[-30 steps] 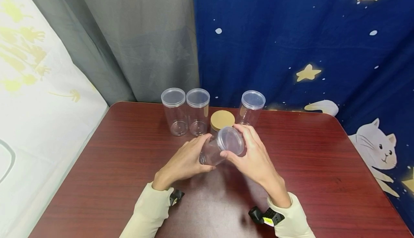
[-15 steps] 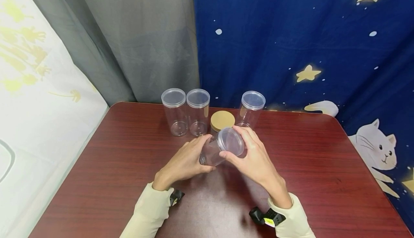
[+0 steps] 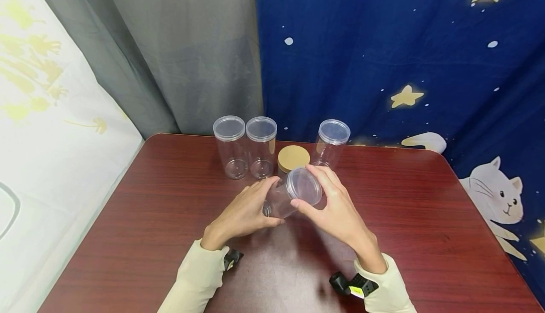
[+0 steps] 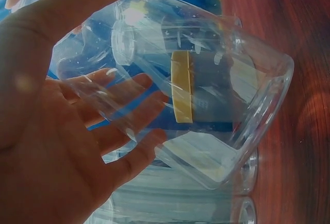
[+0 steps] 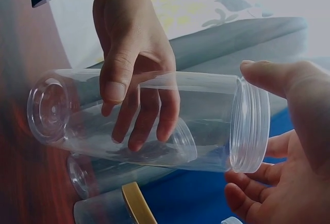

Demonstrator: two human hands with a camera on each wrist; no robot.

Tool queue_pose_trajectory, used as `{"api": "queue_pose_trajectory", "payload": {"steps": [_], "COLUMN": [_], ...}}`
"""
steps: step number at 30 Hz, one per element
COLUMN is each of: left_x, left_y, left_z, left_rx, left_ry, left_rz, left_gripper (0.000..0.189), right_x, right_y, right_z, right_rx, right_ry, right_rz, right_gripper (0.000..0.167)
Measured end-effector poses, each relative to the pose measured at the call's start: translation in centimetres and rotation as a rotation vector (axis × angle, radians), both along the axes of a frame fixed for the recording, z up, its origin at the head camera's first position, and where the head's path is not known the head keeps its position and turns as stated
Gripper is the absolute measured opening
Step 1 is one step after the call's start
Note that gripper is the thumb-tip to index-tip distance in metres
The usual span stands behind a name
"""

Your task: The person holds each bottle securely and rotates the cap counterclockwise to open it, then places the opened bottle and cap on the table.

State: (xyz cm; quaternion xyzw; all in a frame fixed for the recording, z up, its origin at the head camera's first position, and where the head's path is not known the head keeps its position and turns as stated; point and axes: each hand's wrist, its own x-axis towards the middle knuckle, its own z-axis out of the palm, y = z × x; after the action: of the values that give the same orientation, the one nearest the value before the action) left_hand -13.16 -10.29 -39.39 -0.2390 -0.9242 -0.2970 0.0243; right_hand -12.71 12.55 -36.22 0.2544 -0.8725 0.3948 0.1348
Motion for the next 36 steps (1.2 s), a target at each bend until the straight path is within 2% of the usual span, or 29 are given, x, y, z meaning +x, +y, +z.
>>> {"api": "queue_pose_trajectory", "payload": {"steps": [15, 26, 36], "left_x": [-0.06, -0.09, 0.00], "left_y": [-0.05, -0.12, -0.13], "left_z": [-0.03, -0.15, -0.15], "left_rx": [0.006, 0.017, 0.032], "left_ry": [-0.001, -0.029, -0.035], "left_rz": [-0.007, -0.009, -0.006], "left_gripper": [0.088, 0.090, 0.091], "right_x": [-0.06, -0.08, -0.03], "right_y": [0.26, 0.46, 0.55], "right_z": [0.09, 0.24, 0.28], "right_rx": [-0.033, -0.079, -0.123], "right_ry": [-0.024, -0.047, -0.093], "right_rz": [0.055, 0.117, 0.171], "right_gripper": [0.076, 0.075, 0.078]}}
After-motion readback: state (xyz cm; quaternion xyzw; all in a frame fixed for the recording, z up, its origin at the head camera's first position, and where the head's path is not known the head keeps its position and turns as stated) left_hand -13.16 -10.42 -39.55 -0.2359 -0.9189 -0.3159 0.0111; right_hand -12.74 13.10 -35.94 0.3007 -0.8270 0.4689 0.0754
